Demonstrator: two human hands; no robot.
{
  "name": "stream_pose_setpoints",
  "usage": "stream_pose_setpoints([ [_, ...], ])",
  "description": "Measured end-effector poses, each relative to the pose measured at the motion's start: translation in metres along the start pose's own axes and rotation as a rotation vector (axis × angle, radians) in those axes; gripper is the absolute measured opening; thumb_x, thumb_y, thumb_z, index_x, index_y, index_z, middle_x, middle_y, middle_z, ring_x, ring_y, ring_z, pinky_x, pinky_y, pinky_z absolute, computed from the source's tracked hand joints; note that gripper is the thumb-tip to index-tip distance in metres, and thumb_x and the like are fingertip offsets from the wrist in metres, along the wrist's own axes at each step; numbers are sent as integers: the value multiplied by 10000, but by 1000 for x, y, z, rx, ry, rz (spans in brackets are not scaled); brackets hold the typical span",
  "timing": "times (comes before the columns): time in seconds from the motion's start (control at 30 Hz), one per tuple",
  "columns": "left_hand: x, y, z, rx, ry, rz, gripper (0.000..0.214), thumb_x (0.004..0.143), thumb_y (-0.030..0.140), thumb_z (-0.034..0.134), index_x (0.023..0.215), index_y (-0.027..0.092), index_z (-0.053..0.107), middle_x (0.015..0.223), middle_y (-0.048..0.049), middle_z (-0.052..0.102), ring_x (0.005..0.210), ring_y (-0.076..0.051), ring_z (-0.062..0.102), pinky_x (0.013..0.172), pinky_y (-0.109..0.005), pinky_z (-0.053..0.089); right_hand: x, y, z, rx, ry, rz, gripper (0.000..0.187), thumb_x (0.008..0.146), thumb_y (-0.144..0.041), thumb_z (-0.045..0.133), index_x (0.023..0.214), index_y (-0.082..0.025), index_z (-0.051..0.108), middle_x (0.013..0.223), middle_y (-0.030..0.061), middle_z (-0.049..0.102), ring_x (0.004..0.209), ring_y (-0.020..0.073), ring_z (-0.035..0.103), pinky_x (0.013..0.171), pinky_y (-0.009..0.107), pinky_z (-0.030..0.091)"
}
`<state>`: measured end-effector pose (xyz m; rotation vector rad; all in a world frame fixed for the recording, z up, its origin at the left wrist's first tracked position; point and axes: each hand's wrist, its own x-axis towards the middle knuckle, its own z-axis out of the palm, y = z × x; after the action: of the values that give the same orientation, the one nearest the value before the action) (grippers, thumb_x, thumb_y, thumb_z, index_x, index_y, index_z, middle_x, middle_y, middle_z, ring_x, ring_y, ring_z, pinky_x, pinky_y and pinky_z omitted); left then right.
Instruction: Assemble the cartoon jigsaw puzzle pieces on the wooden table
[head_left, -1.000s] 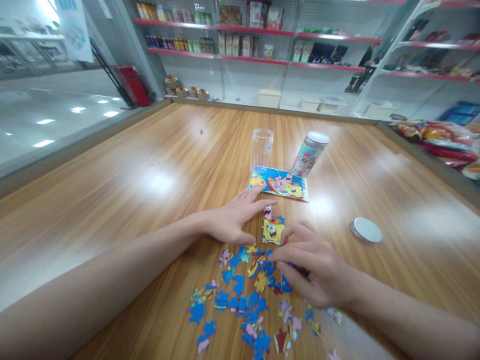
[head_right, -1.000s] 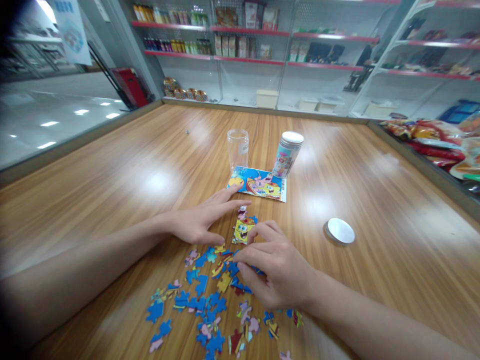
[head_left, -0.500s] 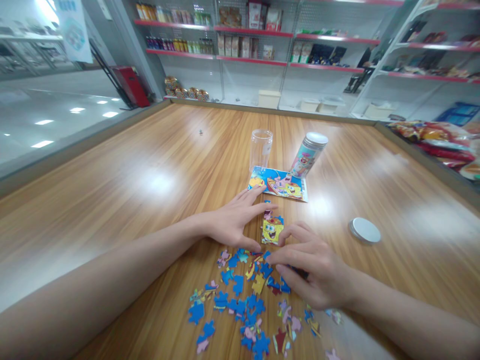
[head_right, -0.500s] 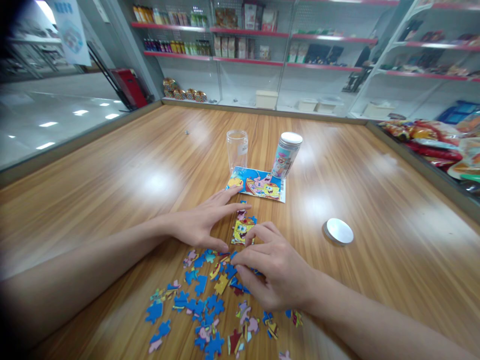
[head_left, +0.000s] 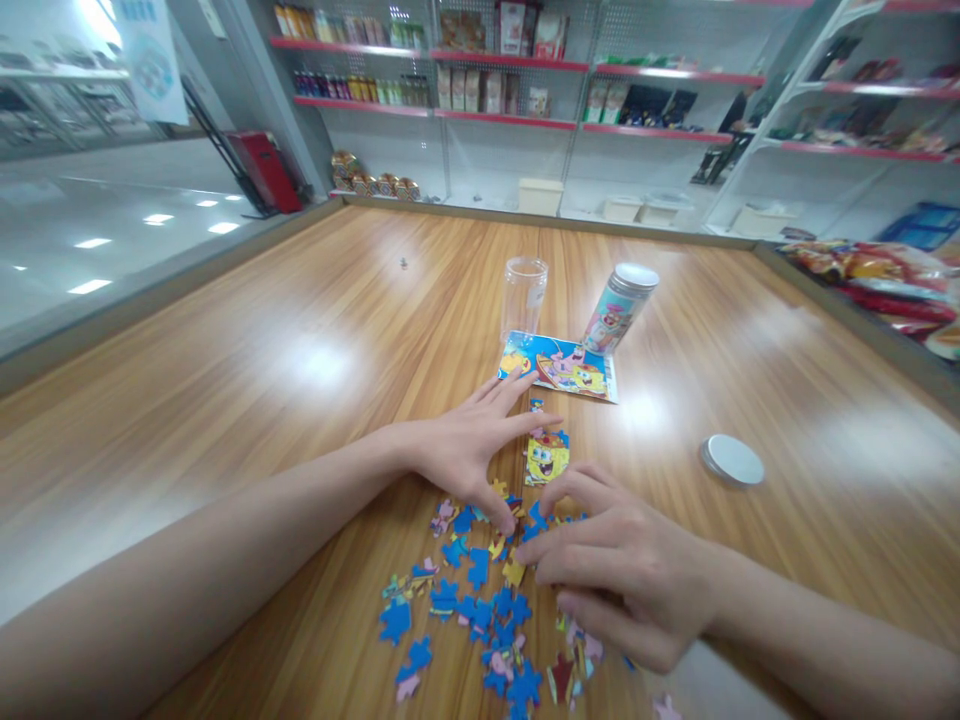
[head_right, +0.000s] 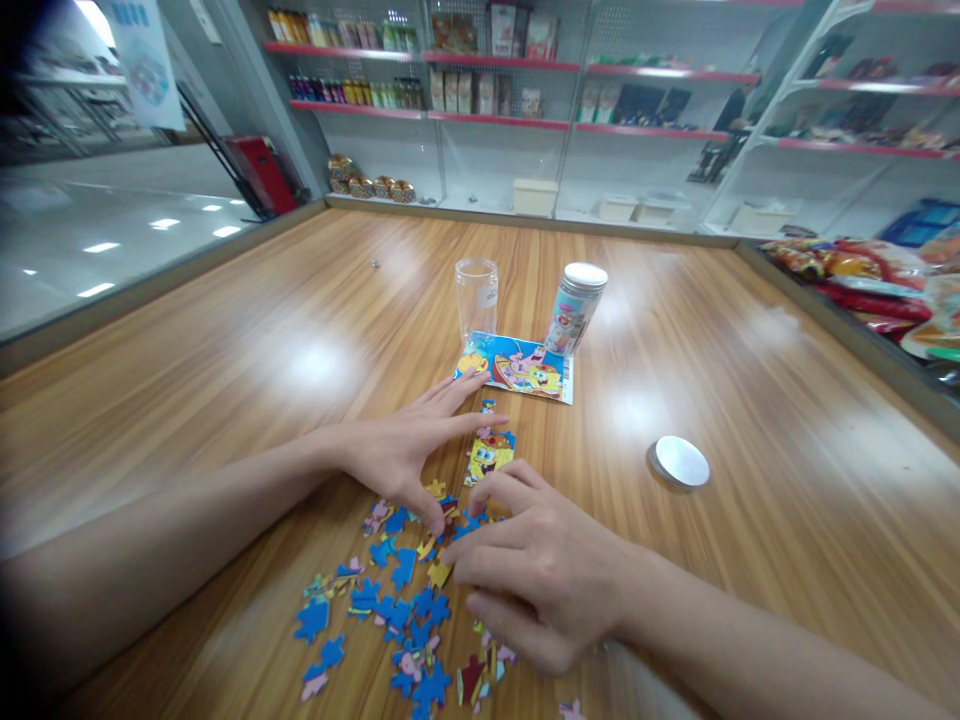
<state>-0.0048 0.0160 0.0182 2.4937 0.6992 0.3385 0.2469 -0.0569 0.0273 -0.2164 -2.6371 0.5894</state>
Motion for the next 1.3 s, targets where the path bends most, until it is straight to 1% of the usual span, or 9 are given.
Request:
stream_pose_setpoints([
  [0.33, 0, 1, -3, 0, -37, -10, 1248, 504, 602, 938, 1568, 329, 345, 1706, -138, 24, 1532, -525, 46, 1198, -741, 137, 4, -5, -1, 4, 31, -53, 258, 874, -161, 552, 1120, -175, 629, 1083, 55, 760, 1037, 251, 615, 965, 463, 400],
  [0.57, 1, 2, -3, 61, -82, 2, 1260, 551, 627, 912, 1595, 315, 279, 1699, -171, -49, 1532, -526, 14, 1194, -749, 111, 2, -2, 1, 13, 31, -30, 306, 854, -155, 566, 1152, -173, 629, 1029, 56, 759, 1064, 274, 596, 941, 480, 399],
  [0.7, 1, 0, -3, 44, -70, 17, 1231, 542, 614, 922, 1578, 321, 324, 1702, -161, -24, 1532, -526, 22, 1192, -753, 107, 3, -2, 0, 16, 32, -14, 343, 839, -134, 554, 1173, -170, 626, 1042, 52, 758, 1096, 276, 586, 959, 486, 393],
  [0.77, 1, -1, -3, 39, -78, 20, 1232, 536, 623, 921, 1575, 337, 324, 1706, -139, -34, 1534, -520, 10, 1197, -745, 103, 3, -3, 1, 27, 66, -21, 344, 832, -125, 554, 1164, -165, 634, 1012, 51, 758, 1058, 270, 591, 949, 482, 400],
  [0.83, 1, -1, -4, 57, -112, 11, 1251, 539, 658, 904, 1585, 351, 290, 1705, -125, -72, 1537, -512, -19, 1205, -734, 87, 2, -1, 1, 28, 156, -14, 333, 820, -109, 552, 1135, -154, 650, 915, 54, 747, 967, 261, 592, 898, 471, 419],
  [0.97, 2, 0, -5, 80, -128, -17, 1222, 579, 720, 854, 1591, 378, 260, 1706, -98, -95, 1541, -501, -24, 1216, -724, 66, -4, 6, 1, -22, 354, 93, 327, 815, -62, 525, 1089, -147, 683, 710, 40, 653, 817, 241, 539, 778, 433, 424],
  [1.03, 2, 1, -5, 78, -109, -19, 1191, 603, 729, 837, 1589, 385, 264, 1710, -85, -72, 1543, -498, -15, 1221, -719, 69, -6, 9, 2, -33, 346, 134, 332, 822, -50, 510, 1082, -154, 689, 719, 43, 643, 845, 247, 533, 785, 436, 425],
  [1.17, 2, 4, -3, 92, -97, -36, 1170, 634, 735, 816, 1594, 364, 260, 1709, -96, -69, 1538, -509, -9, 1220, -718, 83, -6, 10, 2, -16, 230, 156, 394, 817, -46, 482, 1138, -153, 685, 853, 77, 674, 982, 275, 544, 847, 467, 432],
  [1.3, 1, 5, 0, 114, -71, -41, 1154, 658, 729, 805, 1598, 361, 245, 1708, -98, -73, 1539, -507, 23, 1219, -714, 119, -7, 10, 0, 25, 325, 153, 367, 794, -43, 467, 1059, -152, 698, 761, 55, 633, 889, 249, 537, 799, 432, 426],
])
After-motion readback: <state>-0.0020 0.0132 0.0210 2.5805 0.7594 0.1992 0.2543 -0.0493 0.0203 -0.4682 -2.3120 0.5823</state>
